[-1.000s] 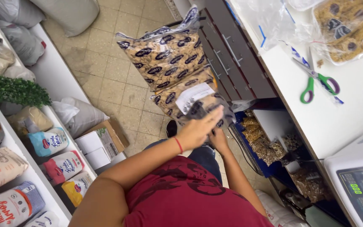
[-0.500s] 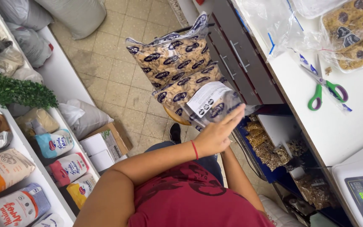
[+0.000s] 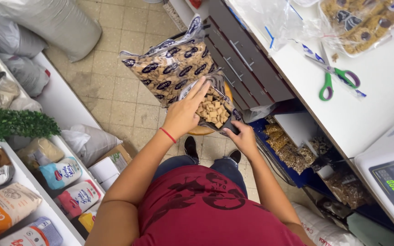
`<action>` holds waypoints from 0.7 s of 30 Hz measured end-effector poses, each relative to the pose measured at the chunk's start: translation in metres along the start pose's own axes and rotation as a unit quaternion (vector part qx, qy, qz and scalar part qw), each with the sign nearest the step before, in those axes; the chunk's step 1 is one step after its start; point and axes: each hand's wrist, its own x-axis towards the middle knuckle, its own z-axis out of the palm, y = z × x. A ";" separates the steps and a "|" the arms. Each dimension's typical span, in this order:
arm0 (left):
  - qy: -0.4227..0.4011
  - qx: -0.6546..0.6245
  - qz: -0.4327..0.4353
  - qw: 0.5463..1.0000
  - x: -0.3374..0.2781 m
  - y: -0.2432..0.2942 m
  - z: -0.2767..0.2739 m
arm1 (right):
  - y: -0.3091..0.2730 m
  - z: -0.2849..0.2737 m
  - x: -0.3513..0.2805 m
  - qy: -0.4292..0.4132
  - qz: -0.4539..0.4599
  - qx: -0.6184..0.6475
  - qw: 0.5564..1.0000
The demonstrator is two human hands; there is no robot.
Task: Weighing, bagging, and sealing snacks from a bulk container at a store counter
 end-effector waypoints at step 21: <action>0.120 0.105 0.129 0.979 0.007 0.027 0.051 | -0.004 -0.120 -0.086 0.066 -0.075 0.089 0.991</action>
